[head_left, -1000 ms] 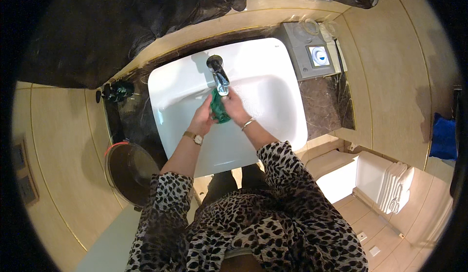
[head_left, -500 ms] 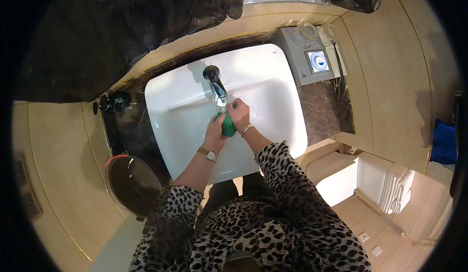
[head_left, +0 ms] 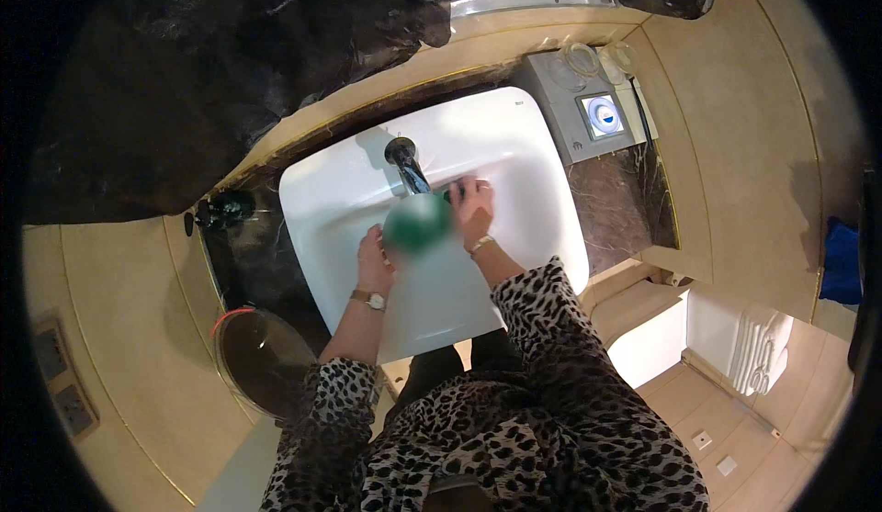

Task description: The person wipes a black bottle, a white box, and a small white jar with a green cloth, then wipes the sink basin and faucet. Finally, the person sweeps debris on the tiled floor with a pink broom.

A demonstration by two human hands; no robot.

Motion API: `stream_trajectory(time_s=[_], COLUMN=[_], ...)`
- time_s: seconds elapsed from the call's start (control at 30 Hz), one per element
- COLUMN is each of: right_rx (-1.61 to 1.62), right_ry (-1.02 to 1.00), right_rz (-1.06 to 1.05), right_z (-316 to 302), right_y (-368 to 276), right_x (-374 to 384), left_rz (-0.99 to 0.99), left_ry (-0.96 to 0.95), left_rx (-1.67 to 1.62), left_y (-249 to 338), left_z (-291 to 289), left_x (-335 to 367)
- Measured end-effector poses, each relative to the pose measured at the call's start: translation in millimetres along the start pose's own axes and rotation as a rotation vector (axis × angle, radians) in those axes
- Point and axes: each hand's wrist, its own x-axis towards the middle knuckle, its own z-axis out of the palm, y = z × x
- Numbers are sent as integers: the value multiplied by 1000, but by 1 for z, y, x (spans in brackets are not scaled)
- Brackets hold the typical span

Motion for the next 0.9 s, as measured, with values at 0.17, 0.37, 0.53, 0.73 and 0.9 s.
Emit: stream_trajectory(time_s=[0.17,0.37,0.53,0.73,0.9], right_rx=[273,66,-245,-17,-258], right_ry=[-98,-546,-331,-156,-39], right_rz=[-190,-301,-624,-283,-374], right_z=[74,8,38,-1,9], right_y=[34,-83,-44,-4,-3], right_x=[-44,-77,-63,-8,-30], left_rz=[-12,83,20,84,-79], left_ry=[72,-397,-321,-128,-8], left_rx=[111,-222,-228,-135,-230], left_y=[13,0,-10,-13,-10], left_z=[31,7,33,11,-31], left_x=[-22,-18,-34,-27,-7])
